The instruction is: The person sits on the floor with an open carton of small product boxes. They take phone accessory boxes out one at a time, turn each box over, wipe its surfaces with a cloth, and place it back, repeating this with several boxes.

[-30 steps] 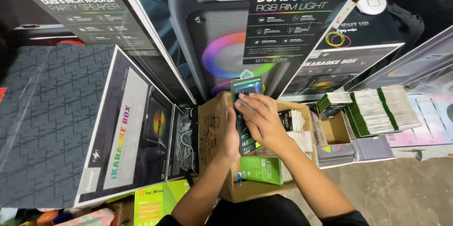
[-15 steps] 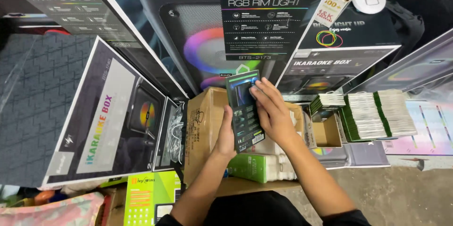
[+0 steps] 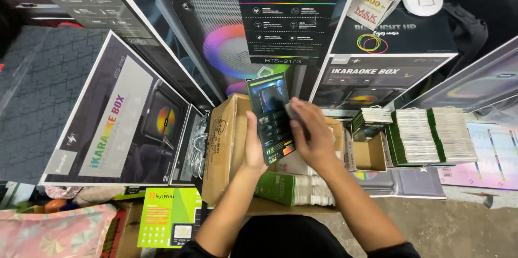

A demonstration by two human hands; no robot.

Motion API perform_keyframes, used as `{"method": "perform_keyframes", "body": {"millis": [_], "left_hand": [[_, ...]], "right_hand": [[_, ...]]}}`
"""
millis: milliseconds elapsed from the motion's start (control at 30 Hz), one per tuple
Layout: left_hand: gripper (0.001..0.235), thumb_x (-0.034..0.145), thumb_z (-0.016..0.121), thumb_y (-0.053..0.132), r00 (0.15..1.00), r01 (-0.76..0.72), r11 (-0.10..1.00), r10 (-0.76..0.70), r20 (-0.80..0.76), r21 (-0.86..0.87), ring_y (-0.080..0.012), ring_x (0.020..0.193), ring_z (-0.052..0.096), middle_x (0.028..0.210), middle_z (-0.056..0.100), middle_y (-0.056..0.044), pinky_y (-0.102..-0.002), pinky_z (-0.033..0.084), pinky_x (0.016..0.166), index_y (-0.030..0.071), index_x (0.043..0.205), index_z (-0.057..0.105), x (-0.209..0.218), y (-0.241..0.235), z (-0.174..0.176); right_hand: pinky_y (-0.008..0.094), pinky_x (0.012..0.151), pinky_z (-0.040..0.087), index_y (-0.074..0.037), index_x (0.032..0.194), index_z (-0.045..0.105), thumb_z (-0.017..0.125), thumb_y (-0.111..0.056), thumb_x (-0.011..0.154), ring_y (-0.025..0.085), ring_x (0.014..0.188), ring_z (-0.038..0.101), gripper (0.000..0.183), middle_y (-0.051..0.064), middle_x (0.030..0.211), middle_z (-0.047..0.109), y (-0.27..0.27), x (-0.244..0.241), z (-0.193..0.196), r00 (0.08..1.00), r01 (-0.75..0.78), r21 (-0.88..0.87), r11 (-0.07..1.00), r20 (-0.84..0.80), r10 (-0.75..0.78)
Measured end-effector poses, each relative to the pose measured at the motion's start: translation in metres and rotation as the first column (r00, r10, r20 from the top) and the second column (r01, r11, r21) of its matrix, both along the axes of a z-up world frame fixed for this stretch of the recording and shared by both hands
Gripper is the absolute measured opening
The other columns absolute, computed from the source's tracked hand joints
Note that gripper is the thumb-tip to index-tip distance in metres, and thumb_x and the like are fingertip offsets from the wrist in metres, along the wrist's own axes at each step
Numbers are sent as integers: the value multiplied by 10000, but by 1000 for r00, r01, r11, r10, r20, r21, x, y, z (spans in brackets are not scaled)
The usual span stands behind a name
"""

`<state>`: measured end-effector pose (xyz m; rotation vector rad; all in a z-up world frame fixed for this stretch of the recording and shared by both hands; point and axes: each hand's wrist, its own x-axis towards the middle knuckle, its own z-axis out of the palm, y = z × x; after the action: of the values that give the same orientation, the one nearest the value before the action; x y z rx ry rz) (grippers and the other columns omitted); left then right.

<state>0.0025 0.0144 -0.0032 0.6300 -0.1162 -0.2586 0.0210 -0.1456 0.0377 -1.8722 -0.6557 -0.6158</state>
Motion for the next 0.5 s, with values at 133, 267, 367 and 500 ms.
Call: {"method": "perform_keyframes", "body": {"millis": [133, 267, 367, 500], "left_hand": [[927, 1129, 194, 728, 999, -27, 999, 26, 25, 42, -229, 1138, 614, 1462, 548, -166, -354, 505, 866, -6, 1624, 470, 2, -14, 9], [907, 1045, 172, 706, 989, -135, 975, 123, 79, 179, -254, 1381, 542, 1527, 536, -141, -359, 455, 1166, -1, 1536, 457, 5, -26, 22], [897, 1026, 136, 698, 989, -143, 975, 134, 66, 167, -288, 1365, 536, 1521, 531, -126, -425, 478, 1128, 20, 1525, 445, 4, -29, 36], [906, 1003, 103, 694, 986, -164, 971, 161, 29, 177, -298, 1342, 544, 1531, 518, -125, -478, 502, 1083, 27, 1523, 427, 3, -29, 46]], "right_hand": [[434, 1134, 470, -1, 1315, 633, 687, 34, 923, 363, 1310, 598, 397, 155, 1399, 621, 11, -14, 7, 998, -9, -63, 998, 59, 13], [446, 1141, 472, -13, 1323, 629, 694, 0, 950, 360, 1325, 592, 379, 151, 1434, 593, 18, -18, 9, 985, -113, -65, 991, 123, 120], [467, 1144, 465, -15, 1342, 625, 689, -20, 946, 376, 1346, 578, 400, 160, 1452, 578, 22, -18, 6, 984, -148, -68, 987, 86, 153], [500, 1152, 428, -69, 1347, 647, 701, -37, 928, 405, 1388, 531, 424, 185, 1497, 523, 24, -15, 14, 987, -115, -102, 988, 103, 126]]}}
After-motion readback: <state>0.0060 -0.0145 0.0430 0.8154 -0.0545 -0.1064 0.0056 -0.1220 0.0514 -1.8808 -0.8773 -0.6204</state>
